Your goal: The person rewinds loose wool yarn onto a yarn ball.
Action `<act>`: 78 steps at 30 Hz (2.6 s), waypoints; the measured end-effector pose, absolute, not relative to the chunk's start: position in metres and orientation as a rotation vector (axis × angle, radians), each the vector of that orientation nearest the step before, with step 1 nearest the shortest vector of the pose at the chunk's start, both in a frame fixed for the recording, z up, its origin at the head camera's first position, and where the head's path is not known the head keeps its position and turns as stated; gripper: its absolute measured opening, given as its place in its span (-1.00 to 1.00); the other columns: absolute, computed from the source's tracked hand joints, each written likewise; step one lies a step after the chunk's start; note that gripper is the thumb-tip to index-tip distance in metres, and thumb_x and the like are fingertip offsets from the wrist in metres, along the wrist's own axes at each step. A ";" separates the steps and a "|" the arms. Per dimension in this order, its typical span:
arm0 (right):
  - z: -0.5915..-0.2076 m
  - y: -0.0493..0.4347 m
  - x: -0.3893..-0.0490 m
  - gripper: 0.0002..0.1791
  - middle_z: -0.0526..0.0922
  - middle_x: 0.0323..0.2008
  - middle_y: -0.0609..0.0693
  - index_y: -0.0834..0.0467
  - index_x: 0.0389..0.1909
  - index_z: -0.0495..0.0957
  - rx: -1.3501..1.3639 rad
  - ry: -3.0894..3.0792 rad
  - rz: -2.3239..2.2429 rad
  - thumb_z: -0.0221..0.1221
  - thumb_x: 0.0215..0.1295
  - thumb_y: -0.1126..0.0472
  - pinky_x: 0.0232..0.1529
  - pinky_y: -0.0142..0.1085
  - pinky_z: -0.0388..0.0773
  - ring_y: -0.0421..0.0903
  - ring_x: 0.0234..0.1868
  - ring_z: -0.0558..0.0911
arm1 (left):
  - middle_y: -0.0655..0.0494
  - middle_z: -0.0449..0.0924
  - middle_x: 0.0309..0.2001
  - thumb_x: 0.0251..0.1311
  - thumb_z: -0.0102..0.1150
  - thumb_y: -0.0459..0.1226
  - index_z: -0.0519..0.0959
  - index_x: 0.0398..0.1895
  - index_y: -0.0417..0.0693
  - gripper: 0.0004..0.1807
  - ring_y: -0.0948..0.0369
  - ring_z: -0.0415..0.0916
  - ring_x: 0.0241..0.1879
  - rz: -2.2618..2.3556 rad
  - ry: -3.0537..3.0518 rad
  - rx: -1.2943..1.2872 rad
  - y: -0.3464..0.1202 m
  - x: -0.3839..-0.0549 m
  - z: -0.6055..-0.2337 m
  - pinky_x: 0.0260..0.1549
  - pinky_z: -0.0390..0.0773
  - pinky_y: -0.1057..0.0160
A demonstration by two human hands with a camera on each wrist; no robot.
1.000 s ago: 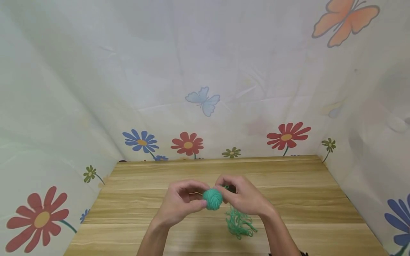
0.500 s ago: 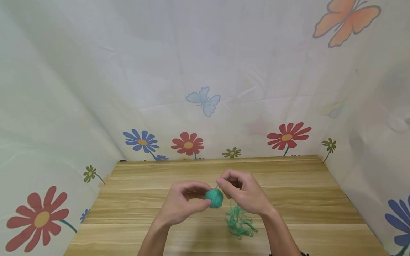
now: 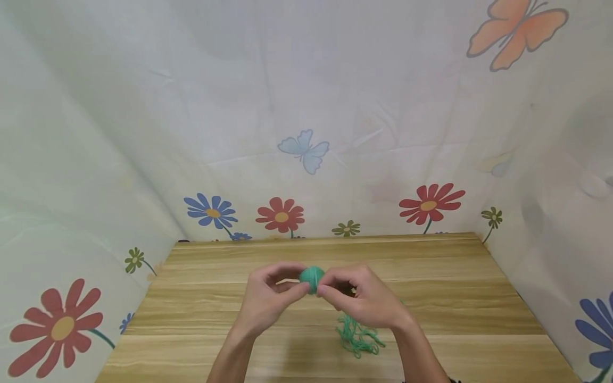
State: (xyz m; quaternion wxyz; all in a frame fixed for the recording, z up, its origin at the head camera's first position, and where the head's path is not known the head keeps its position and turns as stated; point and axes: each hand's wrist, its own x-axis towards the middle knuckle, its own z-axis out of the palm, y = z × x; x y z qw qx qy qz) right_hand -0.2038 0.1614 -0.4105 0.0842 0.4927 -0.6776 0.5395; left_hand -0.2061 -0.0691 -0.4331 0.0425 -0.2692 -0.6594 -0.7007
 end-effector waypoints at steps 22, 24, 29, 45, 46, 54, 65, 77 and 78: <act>-0.418 0.159 -0.209 -0.74 0.54 -0.62 -0.04 0.12 -0.15 0.74 1.626 -2.223 1.512 0.19 0.41 0.51 -0.64 -0.56 0.43 -0.35 -0.61 0.41 | -0.09 0.72 -0.08 0.20 0.34 -0.54 0.64 0.01 -0.44 -0.70 -0.03 0.65 -0.06 -2.275 -1.826 -0.926 -0.070 -0.204 -0.431 -0.12 0.78 0.13; -0.419 0.160 -0.210 -0.74 0.53 -0.64 -0.04 0.09 -0.21 0.73 1.561 -2.252 1.535 0.19 0.41 0.50 -0.65 -0.56 0.42 -0.33 -0.62 0.41 | -0.03 0.72 -0.07 0.19 0.33 -0.55 0.62 0.01 -0.49 -0.69 -0.01 0.64 -0.05 -2.292 -1.814 -0.972 -0.071 -0.204 -0.431 -0.12 0.78 0.15; -0.416 0.162 -0.209 -0.69 0.46 -0.67 -0.07 0.04 -0.43 0.64 1.439 -2.307 1.578 0.16 0.47 0.45 -0.60 -0.59 0.34 -0.30 -0.64 0.36 | -0.06 0.68 0.00 0.23 0.29 -0.56 0.56 0.10 -0.51 -0.63 0.00 0.61 0.00 -2.318 -1.808 -1.080 -0.071 -0.204 -0.430 -0.07 0.76 0.15; -0.412 0.164 -0.207 -0.75 0.45 -0.68 -0.14 0.03 -0.30 0.72 1.198 -2.420 1.583 0.17 0.45 0.42 -0.71 -0.50 0.37 -0.33 -0.66 0.37 | -0.24 0.50 0.23 0.37 0.14 -0.58 0.49 0.17 -0.37 -0.67 -0.13 0.50 0.19 -2.100 -1.839 -1.226 -0.062 -0.202 -0.431 0.01 0.71 -0.05; -0.413 0.164 -0.208 -0.75 0.45 -0.69 -0.14 0.03 -0.33 0.71 1.198 -2.422 1.582 0.18 0.44 0.42 -0.71 -0.50 0.36 -0.33 -0.66 0.37 | -0.24 0.52 0.22 0.33 0.19 -0.58 0.50 0.17 -0.36 -0.64 -0.12 0.51 0.18 -2.085 -1.840 -1.209 -0.061 -0.201 -0.430 0.00 0.72 -0.04; -0.416 0.161 -0.209 -0.72 0.44 -0.70 -0.17 0.02 -0.44 0.65 1.222 -2.422 1.560 0.18 0.44 0.40 -0.70 -0.54 0.29 -0.34 -0.68 0.32 | -0.28 0.63 0.02 0.11 0.39 -0.61 0.55 0.07 -0.42 -0.58 -0.06 0.65 -0.04 -1.951 -1.834 -1.086 -0.056 -0.190 -0.415 -0.09 0.74 -0.06; -0.414 0.166 -0.210 -0.74 0.56 -0.55 -0.12 0.01 -0.32 0.66 1.128 -2.453 1.587 0.14 0.48 0.41 -0.58 -0.41 0.54 -0.26 -0.55 0.47 | -0.23 0.70 -0.07 0.10 0.41 -0.56 0.59 0.07 -0.38 -0.58 0.04 0.68 -0.12 -1.880 -1.834 -1.188 -0.059 -0.195 -0.420 -0.14 0.77 0.01; -0.409 0.166 -0.207 -0.84 0.54 -0.50 0.00 0.16 -0.23 0.64 0.901 -2.373 1.745 0.11 0.57 0.29 -0.54 -0.36 0.57 -0.14 -0.54 0.50 | -0.05 0.72 0.02 0.16 0.46 -0.41 0.66 0.09 -0.21 -0.60 0.11 0.70 -0.08 -1.850 -1.911 -1.283 -0.061 -0.203 -0.433 -0.13 0.78 0.05; -0.408 0.166 -0.207 -0.84 0.52 -0.51 0.01 0.17 -0.23 0.64 0.904 -2.352 1.744 0.11 0.56 0.31 -0.55 -0.36 0.55 -0.14 -0.55 0.48 | -0.04 0.72 0.01 0.16 0.47 -0.40 0.66 0.08 -0.21 -0.61 0.11 0.70 -0.08 -1.843 -1.918 -1.279 -0.062 -0.203 -0.433 -0.13 0.78 0.06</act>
